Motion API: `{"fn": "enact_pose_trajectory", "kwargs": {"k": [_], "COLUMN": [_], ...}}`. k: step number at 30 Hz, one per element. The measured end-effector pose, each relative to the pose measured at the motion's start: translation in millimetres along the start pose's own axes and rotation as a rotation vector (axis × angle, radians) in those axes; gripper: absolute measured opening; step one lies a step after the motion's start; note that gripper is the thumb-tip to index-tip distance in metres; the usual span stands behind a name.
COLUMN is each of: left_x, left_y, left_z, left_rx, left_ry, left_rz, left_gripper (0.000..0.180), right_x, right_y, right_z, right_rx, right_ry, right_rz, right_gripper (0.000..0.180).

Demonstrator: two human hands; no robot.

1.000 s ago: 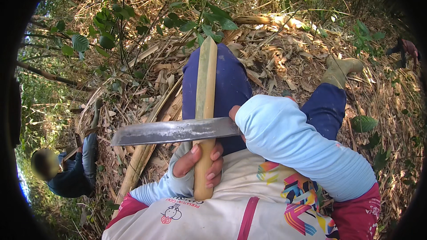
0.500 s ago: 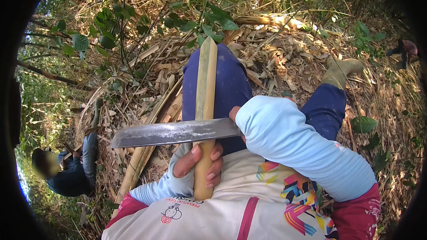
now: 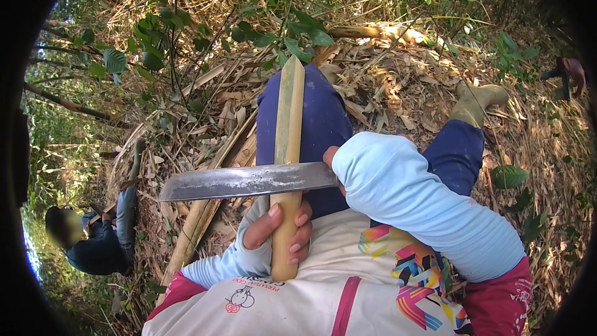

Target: The person sits on the forest floor and uses a large machete to sharpen a long, light-colored wooden stick. They hold the stick vertically between their legs and repeatedly scrape the blade of the machete against the wood to refine its edge.

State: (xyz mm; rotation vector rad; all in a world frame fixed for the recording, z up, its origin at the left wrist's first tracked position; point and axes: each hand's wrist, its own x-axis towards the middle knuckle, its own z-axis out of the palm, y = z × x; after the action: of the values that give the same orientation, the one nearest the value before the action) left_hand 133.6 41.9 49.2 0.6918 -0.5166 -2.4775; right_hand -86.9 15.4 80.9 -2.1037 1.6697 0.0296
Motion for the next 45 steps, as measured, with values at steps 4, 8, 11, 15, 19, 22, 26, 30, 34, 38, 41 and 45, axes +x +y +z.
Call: {"fn": "enact_pose_trajectory", "kwargs": {"k": [4, 8, 11, 15, 19, 22, 26, 30, 34, 38, 41, 45], "left_x": [1, -1, -1, 0, 0, 1, 0, 0, 1, 1, 0, 1], "left_y": [1, 1, -2, 2, 0, -1, -2, -2, -3, -1, -4, -3], "left_z": [4, 0, -1, 3, -3, -1, 1, 1, 0, -1, -2, -4], "left_rx": [0.02, 0.002, -0.007, 0.0, -0.04, -0.041, -0.075, -0.062, -0.071, -0.042, -0.054, -0.066], "left_ry": [0.011, 0.011, 0.014, -0.002, -0.041, -0.03, -0.013, 0.001, -0.022, -0.04, -0.027, -0.045], "left_rz": [0.013, 0.003, -0.006, 0.001, -0.011, 0.019, 0.021, 0.026, 0.025, 0.006, 0.004, 0.007], "left_gripper": [0.058, 0.058, 0.058, 0.058, 0.058, 0.057, 0.055, 0.055, 0.056, 0.057, 0.058, 0.058], "right_x": [5, 0, 4, 9, 1, 2, -1, 0, 2, 3, 13, 9], "right_y": [8, -4, 3, 9, -4, 3, -6, -7, 10, 4, 15, 14], "right_z": [4, -6, 1, 2, -10, 0, -5, -7, 4, -4, 0, -7], "right_rx": [0.061, 0.033, 0.012, 0.012, -0.007, 0.047, 0.012, -0.001, 0.091, -0.012, 0.035, 0.012], "right_ry": [0.148, -0.071, 0.051, 0.123, -0.06, 0.116, -0.043, -0.058, 0.239, 0.081, 0.188, 0.145], "right_rz": [0.035, 0.023, -0.01, 0.059, 0.026, 0.045, 0.084, 0.05, 0.023, 0.003, 0.057, 0.077], "right_gripper": [0.033, 0.034, 0.022, 0.024, 0.031, 0.031, 0.029, 0.024, 0.024, 0.026, 0.029, 0.029]}}
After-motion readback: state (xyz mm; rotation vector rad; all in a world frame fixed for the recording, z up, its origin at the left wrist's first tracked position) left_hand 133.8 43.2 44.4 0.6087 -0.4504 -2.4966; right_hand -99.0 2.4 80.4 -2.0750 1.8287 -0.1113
